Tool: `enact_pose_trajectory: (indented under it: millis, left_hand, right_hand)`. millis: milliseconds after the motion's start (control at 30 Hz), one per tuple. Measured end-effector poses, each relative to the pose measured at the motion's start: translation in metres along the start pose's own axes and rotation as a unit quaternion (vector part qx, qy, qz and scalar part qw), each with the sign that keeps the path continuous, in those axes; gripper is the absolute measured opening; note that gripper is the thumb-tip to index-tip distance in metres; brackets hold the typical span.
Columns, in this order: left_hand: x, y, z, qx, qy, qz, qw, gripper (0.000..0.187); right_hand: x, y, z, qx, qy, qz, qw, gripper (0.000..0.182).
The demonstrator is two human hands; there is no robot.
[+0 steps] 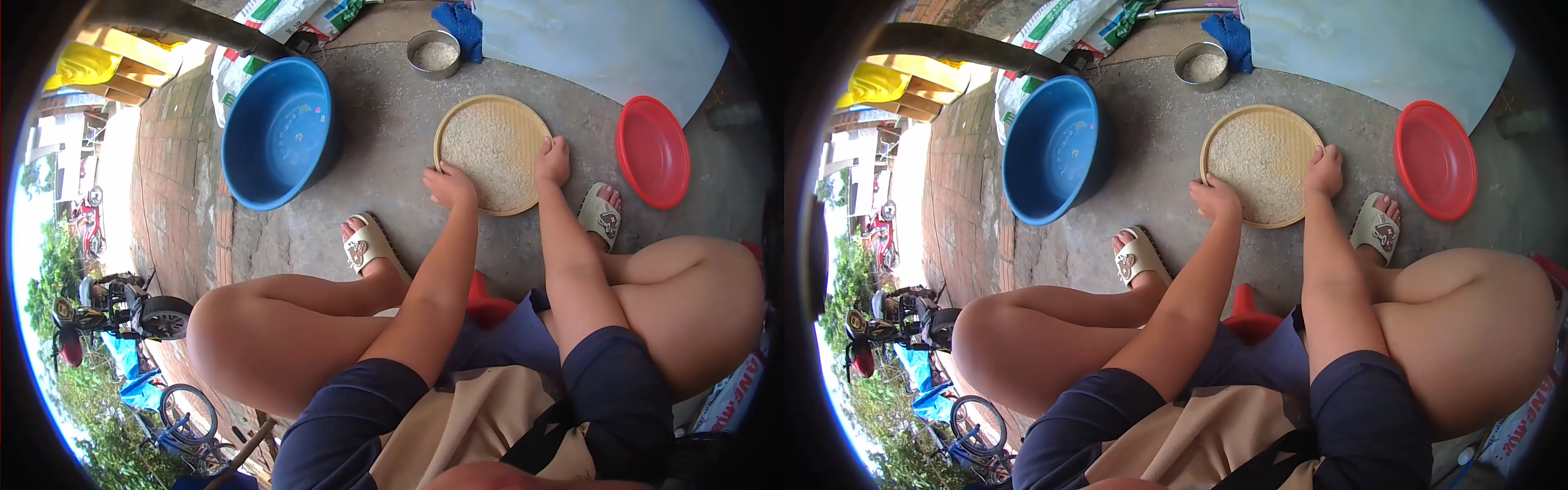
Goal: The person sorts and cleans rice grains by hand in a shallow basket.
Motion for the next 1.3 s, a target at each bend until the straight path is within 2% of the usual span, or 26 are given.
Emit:
enact_pose_trajectory:
  millis: [67,167,233,300,367,467,533,633,667,733,833,933,1033,1100,1133,1200,1300]
  left_hand:
    - [-0.006,-0.004,-0.003,-0.012,-0.009,-0.041,0.999,0.030]
    - [0.041,0.016,0.017,0.005,-0.064,-0.083,0.994,0.027]
    - [0.077,0.043,0.030,-0.004,-0.080,-0.084,0.993,0.026]
    - [0.075,0.044,0.039,-0.020,-0.077,-0.053,0.995,0.028]
    - [0.070,0.030,0.051,-0.041,-0.077,-0.050,0.995,0.027]
    - [0.031,-0.017,0.024,-0.091,-0.027,-0.077,0.993,0.025]
    - [0.004,-0.040,0.007,-0.098,0.017,-0.093,0.991,0.022]
    - [0.007,-0.043,0.006,-0.127,0.002,-0.142,0.982,0.025]
    - [0.020,-0.034,0.011,-0.114,-0.012,-0.155,0.981,0.026]
    - [0.060,-0.002,0.018,-0.075,-0.041,-0.130,0.988,0.027]
    - [0.093,0.040,0.045,-0.039,-0.077,-0.079,0.993,0.029]
    - [0.077,0.032,0.047,-0.052,-0.081,-0.047,0.994,0.030]
    - [0.041,0.000,0.016,-0.071,-0.042,-0.041,0.996,0.029]
    - [0.018,-0.019,0.001,-0.093,0.006,-0.065,0.994,0.026]
    - [0.023,-0.019,0.001,-0.089,0.011,-0.071,0.993,0.026]
    - [0.027,-0.030,0.002,-0.091,-0.005,-0.151,0.984,0.024]
    - [0.076,-0.001,0.026,-0.059,-0.048,-0.158,0.985,0.024]
  right_hand:
    - [0.003,-0.005,0.011,-0.006,-0.004,0.002,1.000,0.023]
    - [-0.037,0.010,-0.018,0.009,0.061,0.014,0.998,0.022]
    - [-0.065,0.030,-0.039,0.022,0.144,0.022,0.989,0.024]
    - [-0.068,0.039,-0.043,0.037,0.158,0.055,0.985,0.024]
    - [-0.052,0.044,-0.041,0.033,0.154,0.070,0.985,0.025]
    - [-0.004,0.017,-0.012,-0.004,0.050,0.033,0.998,0.022]
    - [0.012,0.002,0.015,-0.041,0.018,-0.014,0.999,0.022]
    - [0.001,-0.007,0.017,-0.046,-0.010,-0.040,0.998,0.021]
    - [-0.011,-0.002,0.007,-0.043,0.008,-0.024,0.999,0.022]
    - [-0.038,0.023,-0.015,-0.033,0.078,-0.013,0.996,0.022]
    - [-0.068,0.056,-0.045,0.019,0.160,0.052,0.986,0.022]
    - [-0.049,0.063,-0.040,0.039,0.145,0.081,0.985,0.022]
    - [-0.006,0.024,-0.021,0.015,0.076,0.023,0.997,0.021]
    - [0.010,0.002,0.001,-0.014,0.069,-0.018,0.997,0.022]
    - [0.002,0.000,0.002,-0.015,0.064,-0.025,0.997,0.022]
    - [-0.009,0.000,0.009,-0.017,0.025,-0.040,0.999,0.022]
    - [-0.048,0.026,-0.027,0.027,0.084,0.011,0.996,0.021]
Point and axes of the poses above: each hand's wrist, its own x-axis towards the middle knuckle, its own z-axis out of the back of the hand, y = z × x, the point moved 6 cm from there along x, towards the middle knuckle, and after that the axes turned 10 degrees about x, right-handed, at the moved point
